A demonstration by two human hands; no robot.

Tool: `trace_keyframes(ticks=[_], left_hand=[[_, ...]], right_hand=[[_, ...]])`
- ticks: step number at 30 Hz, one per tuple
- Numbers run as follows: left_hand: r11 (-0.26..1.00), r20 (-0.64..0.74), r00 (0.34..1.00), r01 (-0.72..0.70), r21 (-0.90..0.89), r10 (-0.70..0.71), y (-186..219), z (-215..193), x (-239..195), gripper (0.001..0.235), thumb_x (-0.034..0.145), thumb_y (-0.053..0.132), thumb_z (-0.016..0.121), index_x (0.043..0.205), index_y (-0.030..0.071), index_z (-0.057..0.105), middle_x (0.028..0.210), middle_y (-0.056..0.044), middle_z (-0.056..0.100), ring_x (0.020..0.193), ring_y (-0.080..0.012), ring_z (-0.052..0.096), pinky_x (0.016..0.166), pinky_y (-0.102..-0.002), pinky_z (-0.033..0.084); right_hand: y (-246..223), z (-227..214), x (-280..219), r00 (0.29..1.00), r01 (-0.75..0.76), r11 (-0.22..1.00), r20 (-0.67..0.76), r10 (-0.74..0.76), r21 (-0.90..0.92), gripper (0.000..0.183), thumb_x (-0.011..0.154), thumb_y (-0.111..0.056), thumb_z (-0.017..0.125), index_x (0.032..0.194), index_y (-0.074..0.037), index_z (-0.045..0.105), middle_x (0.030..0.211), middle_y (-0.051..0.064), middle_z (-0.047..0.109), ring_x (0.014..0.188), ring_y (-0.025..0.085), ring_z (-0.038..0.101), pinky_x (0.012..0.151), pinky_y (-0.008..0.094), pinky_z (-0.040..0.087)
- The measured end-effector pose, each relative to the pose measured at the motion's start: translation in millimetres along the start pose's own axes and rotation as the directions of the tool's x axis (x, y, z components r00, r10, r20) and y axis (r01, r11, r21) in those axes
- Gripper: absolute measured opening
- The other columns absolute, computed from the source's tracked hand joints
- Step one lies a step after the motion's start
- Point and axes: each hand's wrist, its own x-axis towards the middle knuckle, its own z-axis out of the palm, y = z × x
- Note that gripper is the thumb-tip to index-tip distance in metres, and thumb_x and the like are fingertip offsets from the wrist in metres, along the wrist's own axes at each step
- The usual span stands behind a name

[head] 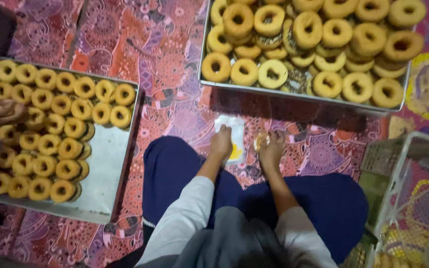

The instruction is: The person sits on a patterned floor mat and repeatedly picks donuts from a metal tray, places them into small clear plastic bags, and sets the filled bags into a white plastic basket. The person handles donuts one at a time, using both hands to open bags and insert the donuts.

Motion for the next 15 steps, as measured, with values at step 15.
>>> trace_keyframes(ticks=[15], left_hand=[[0.623, -0.279, 0.932, -0.079, -0.778, -0.230, 67.0, -135.6, -39.2, 0.052, 0.084, -0.004, 0.062, 0.135, 0.004, 0.057, 0.105, -0.017, 0.073, 0.085, -0.0245, 0.076, 0.070, -0.036, 0.061]], right_hand=[[-120.4, -125.3, 59.0, 0.961, 0.161, 0.822, 0.104, -0.257, 0.547, 0.028, 0.092, -0.010, 0.069, 0.119, -0.004, 0.071, 0.126, 0.018, 0.069, 0.119, 0.036, 0.063, 0.107, 0.047, 0.046]])
